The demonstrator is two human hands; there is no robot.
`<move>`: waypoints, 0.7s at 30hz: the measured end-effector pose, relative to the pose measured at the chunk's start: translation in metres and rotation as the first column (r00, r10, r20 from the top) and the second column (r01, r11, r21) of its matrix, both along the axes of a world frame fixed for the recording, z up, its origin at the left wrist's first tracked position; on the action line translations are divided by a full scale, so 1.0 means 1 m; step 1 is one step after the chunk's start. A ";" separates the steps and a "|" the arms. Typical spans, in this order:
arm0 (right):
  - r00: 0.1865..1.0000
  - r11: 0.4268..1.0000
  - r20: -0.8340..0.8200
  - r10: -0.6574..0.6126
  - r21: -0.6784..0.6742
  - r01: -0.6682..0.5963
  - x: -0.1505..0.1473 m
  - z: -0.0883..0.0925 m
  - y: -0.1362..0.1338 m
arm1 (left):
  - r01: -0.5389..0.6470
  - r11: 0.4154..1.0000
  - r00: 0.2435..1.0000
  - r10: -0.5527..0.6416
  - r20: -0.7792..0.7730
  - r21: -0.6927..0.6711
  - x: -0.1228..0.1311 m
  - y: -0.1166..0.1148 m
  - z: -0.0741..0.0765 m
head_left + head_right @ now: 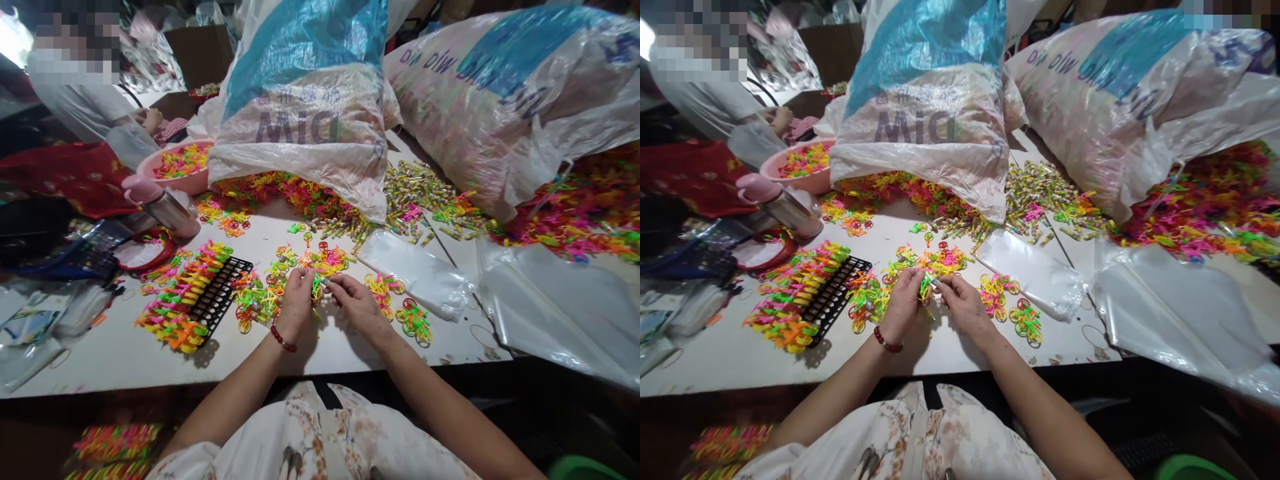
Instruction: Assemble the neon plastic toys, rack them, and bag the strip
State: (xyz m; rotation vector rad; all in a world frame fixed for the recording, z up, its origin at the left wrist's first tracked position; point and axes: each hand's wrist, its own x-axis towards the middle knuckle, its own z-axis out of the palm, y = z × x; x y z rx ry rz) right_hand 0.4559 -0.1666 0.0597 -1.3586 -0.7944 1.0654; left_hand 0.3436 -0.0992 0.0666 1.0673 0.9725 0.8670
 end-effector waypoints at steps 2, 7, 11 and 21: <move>0.999 1.000 -0.037 0.009 0.008 -0.008 -0.001 0.003 -0.001 | 0.005 0.999 0.999 -0.002 -0.046 0.052 -0.001 0.000 0.000; 0.983 1.000 -0.185 0.020 0.013 -0.017 -0.001 0.003 -0.002 | 0.007 0.994 0.995 0.004 -0.103 0.107 -0.002 -0.002 0.004; 0.963 0.999 -0.265 0.050 0.000 -0.052 -0.001 0.004 -0.005 | 0.031 0.992 0.991 -0.015 -0.131 0.121 -0.003 -0.004 0.006; 0.969 0.989 0.245 -0.040 0.150 0.003 -0.003 0.008 -0.012 | 0.034 0.959 0.938 0.067 -0.341 0.282 -0.005 -0.005 0.016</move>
